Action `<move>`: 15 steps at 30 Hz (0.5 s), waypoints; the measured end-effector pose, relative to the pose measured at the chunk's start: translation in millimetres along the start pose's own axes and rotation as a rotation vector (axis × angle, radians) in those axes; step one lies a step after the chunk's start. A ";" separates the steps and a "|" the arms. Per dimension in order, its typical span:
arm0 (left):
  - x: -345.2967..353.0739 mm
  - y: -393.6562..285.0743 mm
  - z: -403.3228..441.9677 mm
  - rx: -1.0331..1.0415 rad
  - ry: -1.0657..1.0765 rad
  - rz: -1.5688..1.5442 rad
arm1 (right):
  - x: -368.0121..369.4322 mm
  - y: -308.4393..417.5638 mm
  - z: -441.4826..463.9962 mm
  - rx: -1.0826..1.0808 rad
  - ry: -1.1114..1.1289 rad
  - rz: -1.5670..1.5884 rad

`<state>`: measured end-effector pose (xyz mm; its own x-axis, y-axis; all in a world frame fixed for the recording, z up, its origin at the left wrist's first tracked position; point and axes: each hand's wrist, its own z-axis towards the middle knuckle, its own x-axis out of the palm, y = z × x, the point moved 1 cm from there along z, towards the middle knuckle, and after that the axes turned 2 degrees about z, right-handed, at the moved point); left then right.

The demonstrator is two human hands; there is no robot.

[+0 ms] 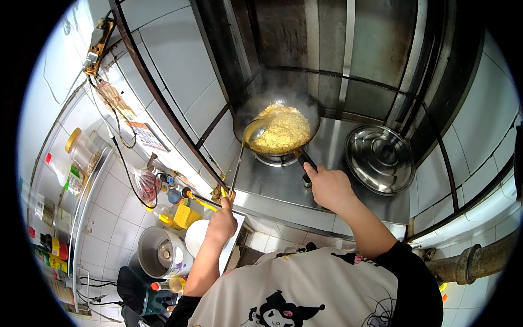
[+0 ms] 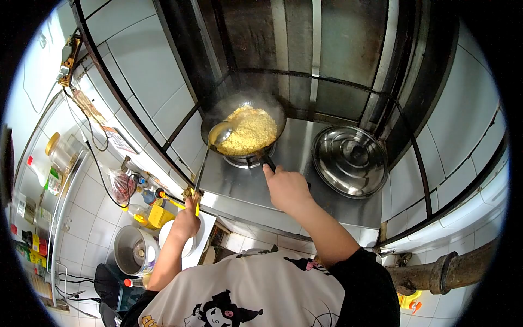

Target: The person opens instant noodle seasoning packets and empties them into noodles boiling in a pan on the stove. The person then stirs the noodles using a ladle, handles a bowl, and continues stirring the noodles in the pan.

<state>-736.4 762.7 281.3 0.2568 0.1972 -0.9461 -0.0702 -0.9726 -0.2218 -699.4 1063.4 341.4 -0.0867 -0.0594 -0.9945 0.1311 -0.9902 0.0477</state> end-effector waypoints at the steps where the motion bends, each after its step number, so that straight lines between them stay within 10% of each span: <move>1: -2.8 -2.2 -2.3 0.002 -0.001 -0.004 | -0.6 0.3 0.2 0.001 0.003 -0.004; 15: 0.1 1.4 -1.1 0.009 -0.024 -0.027 | -1.0 0.8 -0.9 -0.006 -0.014 -0.001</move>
<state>-735.4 761.2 281.2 0.2357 0.2266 -0.9450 -0.0718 -0.9657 -0.2495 -698.3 1062.8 342.3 -0.1002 -0.0603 -0.9931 0.1367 -0.9895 0.0463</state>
